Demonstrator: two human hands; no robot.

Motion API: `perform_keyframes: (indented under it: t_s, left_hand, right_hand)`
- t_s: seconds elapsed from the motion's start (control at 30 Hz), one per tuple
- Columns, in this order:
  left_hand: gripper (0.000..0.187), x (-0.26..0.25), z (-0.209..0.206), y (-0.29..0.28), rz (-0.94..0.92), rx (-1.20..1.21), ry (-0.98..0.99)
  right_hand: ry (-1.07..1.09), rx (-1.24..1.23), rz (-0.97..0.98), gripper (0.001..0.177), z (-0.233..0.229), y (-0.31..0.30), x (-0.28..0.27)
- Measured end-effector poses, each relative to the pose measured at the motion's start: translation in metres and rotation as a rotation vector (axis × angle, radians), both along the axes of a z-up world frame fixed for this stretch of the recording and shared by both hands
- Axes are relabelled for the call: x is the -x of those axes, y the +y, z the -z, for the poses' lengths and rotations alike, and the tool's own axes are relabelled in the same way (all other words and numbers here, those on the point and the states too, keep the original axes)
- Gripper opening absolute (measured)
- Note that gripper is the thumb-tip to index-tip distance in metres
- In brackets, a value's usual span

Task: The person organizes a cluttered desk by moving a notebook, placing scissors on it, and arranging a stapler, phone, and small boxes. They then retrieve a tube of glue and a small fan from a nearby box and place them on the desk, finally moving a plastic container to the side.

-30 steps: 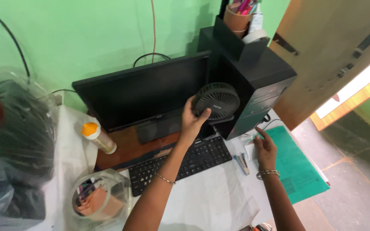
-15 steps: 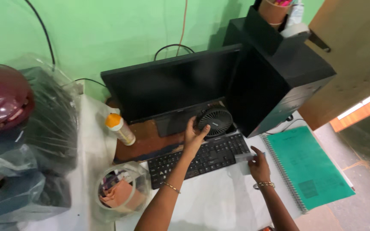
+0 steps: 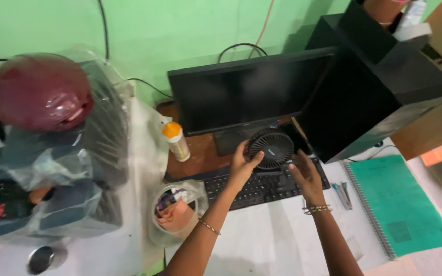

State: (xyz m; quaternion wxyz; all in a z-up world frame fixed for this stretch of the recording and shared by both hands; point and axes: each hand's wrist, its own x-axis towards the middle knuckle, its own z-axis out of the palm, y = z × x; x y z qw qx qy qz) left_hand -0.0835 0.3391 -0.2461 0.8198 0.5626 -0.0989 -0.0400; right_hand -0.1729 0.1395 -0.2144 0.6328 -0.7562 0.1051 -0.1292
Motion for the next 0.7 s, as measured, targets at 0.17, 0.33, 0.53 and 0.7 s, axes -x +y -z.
perform_keyframes:
  t_s: [0.17,0.33,0.53,0.7]
  left_hand:
    - [0.071,0.011,-0.035,0.041,0.075,-0.032,-0.085]
    - [0.068,0.017,-0.056,0.089,0.052,-0.065,-0.189]
    - [0.065,0.049,-0.080,0.180,-0.221,-0.710,-0.405]
    - [0.083,0.090,-0.098,0.254,0.005,-1.020,-0.483]
  right_hand:
    - [-0.017,-0.122,-0.150,0.067,-0.073,0.064,-0.006]
    - [0.066,-0.078,-0.151,0.053,-0.082,0.102,-0.013]
    - [0.058,-0.190,-0.155,0.048,-0.072,0.138,-0.012]
    - [0.068,-0.133,-0.148,0.049,-0.047,0.146,-0.011]
